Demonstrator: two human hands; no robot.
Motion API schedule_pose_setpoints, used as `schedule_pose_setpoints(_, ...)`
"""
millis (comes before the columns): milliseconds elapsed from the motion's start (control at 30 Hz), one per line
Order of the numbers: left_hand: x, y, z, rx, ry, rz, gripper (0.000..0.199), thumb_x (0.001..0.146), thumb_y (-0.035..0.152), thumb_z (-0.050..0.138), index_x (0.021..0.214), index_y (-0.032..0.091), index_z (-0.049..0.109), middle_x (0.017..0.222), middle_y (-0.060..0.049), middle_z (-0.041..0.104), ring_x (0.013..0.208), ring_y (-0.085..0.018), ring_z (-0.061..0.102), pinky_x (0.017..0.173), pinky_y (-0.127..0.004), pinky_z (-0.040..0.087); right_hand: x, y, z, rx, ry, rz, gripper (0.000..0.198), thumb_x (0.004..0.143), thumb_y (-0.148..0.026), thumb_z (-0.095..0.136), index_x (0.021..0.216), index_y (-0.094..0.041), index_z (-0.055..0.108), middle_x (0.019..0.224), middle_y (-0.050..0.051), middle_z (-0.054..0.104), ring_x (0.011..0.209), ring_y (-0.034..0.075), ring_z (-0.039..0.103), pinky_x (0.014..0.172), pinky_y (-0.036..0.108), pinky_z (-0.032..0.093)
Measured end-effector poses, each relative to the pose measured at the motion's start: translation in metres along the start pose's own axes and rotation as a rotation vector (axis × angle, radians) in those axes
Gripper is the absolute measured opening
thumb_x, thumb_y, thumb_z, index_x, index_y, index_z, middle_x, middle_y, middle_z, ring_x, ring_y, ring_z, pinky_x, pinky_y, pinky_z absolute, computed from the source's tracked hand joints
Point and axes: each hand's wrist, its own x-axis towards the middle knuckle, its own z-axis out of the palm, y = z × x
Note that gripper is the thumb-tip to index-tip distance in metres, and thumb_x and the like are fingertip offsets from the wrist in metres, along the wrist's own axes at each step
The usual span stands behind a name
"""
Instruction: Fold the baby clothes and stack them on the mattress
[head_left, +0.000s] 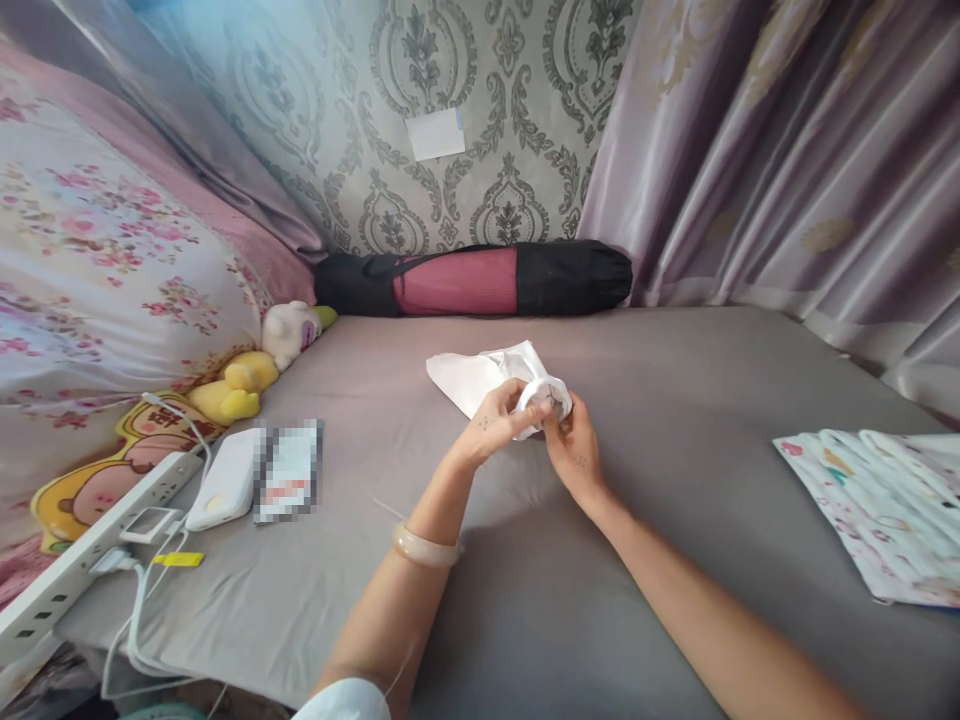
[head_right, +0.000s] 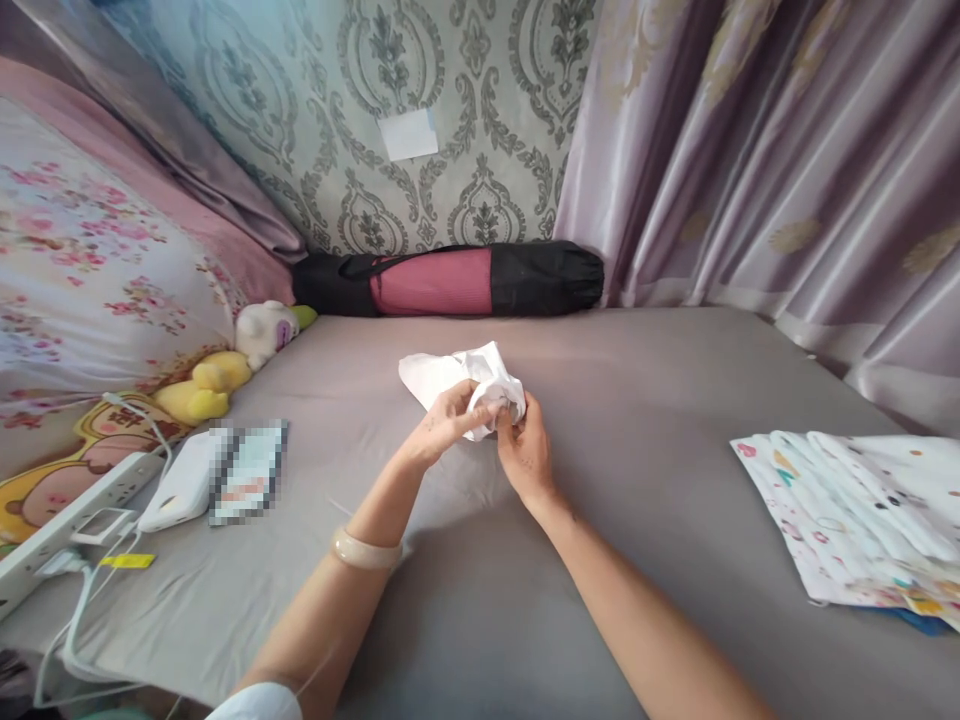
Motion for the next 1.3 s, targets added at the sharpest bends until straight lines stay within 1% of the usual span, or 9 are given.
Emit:
schedule_pose_setpoints(100, -0.006, -0.015, 0.006, 0.213, -0.107, 0.192, 0.044, 0.074, 0.024, 0.071, 0.116, 0.020, 0.060, 0.114, -0.009, 0.065, 0.105, -0.025, 0.061, 0.090, -0.035, 0.048, 0.010, 0.009, -0.003, 0.080, 0.063, 0.034, 0.053, 0.084, -0.063, 0.056, 0.114, -0.018, 0.057, 0.098, 0.010, 0.071, 0.088, 0.025, 0.068, 0.077, 0.037, 0.055)
schedule_pose_setpoints(233, -0.006, -0.049, 0.011, 0.508, 0.101, 0.364, 0.059, 0.068, 0.007, 0.061, 0.124, 0.022, 0.054, 0.133, -0.014, 0.054, 0.128, -0.029, 0.047, 0.107, -0.044, 0.039, 0.021, 0.020, -0.002, 0.226, 0.071, 0.084, 0.047, 0.082, -0.063, 0.060, 0.102, -0.020, 0.058, 0.089, 0.006, 0.070, 0.084, 0.024, 0.068, 0.074, 0.037, 0.057)
schedule_pose_setpoints(400, -0.002, -0.060, -0.001, 0.494, 0.437, 0.302, 0.028, 0.074, 0.009, 0.058, 0.097, 0.022, 0.063, 0.100, -0.006, 0.065, 0.098, -0.023, 0.059, 0.089, -0.035, 0.046, 0.030, 0.018, -0.004, 0.416, 0.060, 0.146, 0.054, 0.077, -0.066, 0.066, 0.102, -0.020, 0.056, 0.095, 0.007, 0.069, 0.092, 0.027, 0.069, 0.071, 0.038, 0.061)
schedule_pose_setpoints(500, -0.001, -0.052, -0.013, 0.314, 0.515, 0.197, 0.012, 0.081, 0.019, 0.060, 0.089, 0.022, 0.069, 0.084, -0.002, 0.067, 0.082, -0.020, 0.060, 0.079, -0.030, 0.045, 0.034, 0.015, -0.009, 0.437, 0.074, 0.177, 0.059, 0.071, -0.067, 0.071, 0.104, -0.020, 0.055, 0.096, 0.008, 0.071, 0.092, 0.027, 0.069, 0.072, 0.040, 0.062)
schedule_pose_setpoints(700, -0.003, -0.040, -0.028, 0.086, 0.568, 0.214, 0.026, 0.086, 0.044, 0.065, 0.093, 0.020, 0.071, 0.081, -0.002, 0.067, 0.078, -0.017, 0.058, 0.072, -0.025, 0.044, 0.044, 0.020, -0.025, 0.316, 0.052, 0.097, 0.057, 0.075, -0.067, 0.067, 0.104, -0.018, 0.063, 0.097, 0.009, 0.072, 0.090, 0.027, 0.069, 0.080, 0.042, 0.058)
schedule_pose_setpoints(867, -0.004, -0.041, -0.035, -0.019, 0.593, 0.186, 0.032, 0.080, 0.050, 0.071, 0.094, 0.023, 0.063, 0.065, 0.004, 0.056, 0.056, -0.010, 0.046, 0.055, -0.022, 0.035, 0.052, 0.016, -0.041, 0.096, 0.041, -0.021, 0.044, 0.082, -0.053, 0.062, 0.110, -0.018, 0.068, 0.108, 0.010, 0.071, 0.100, 0.026, 0.065, 0.093, 0.041, 0.050)
schedule_pose_setpoints(1067, -0.003, -0.046, -0.046, -0.043, 0.642, 0.224, 0.030, 0.075, 0.046, 0.078, 0.082, 0.021, 0.063, 0.065, 0.004, 0.054, 0.056, -0.009, 0.044, 0.053, -0.021, 0.034, 0.054, 0.001, -0.048, 0.115, -0.164, 0.080, 0.046, 0.074, -0.033, 0.057, 0.117, -0.020, 0.065, 0.103, 0.005, 0.071, 0.091, 0.021, 0.064, 0.078, 0.031, 0.051)
schedule_pose_setpoints(1200, -0.010, -0.036, -0.057, -0.041, 0.679, 0.207, 0.028, 0.072, 0.044, 0.080, 0.080, 0.019, 0.071, 0.068, 0.001, 0.060, 0.060, -0.011, 0.049, 0.055, -0.022, 0.037, 0.051, -0.021, -0.061, 0.180, -0.362, 0.187, 0.035, 0.064, -0.027, 0.050, 0.092, -0.018, 0.070, 0.081, 0.002, 0.070, 0.075, 0.019, 0.062, 0.062, 0.025, 0.048)
schedule_pose_setpoints(1300, -0.020, -0.023, -0.065, -0.070, 0.651, 0.157, 0.030, 0.067, 0.043, 0.083, 0.078, 0.017, 0.074, 0.068, 0.000, 0.064, 0.060, -0.011, 0.051, 0.055, -0.023, 0.038, 0.049, -0.043, -0.080, 0.232, -0.597, 0.283, 0.031, 0.065, -0.031, 0.051, 0.083, -0.016, 0.070, 0.078, 0.005, 0.070, 0.070, 0.022, 0.064, 0.059, 0.028, 0.050)
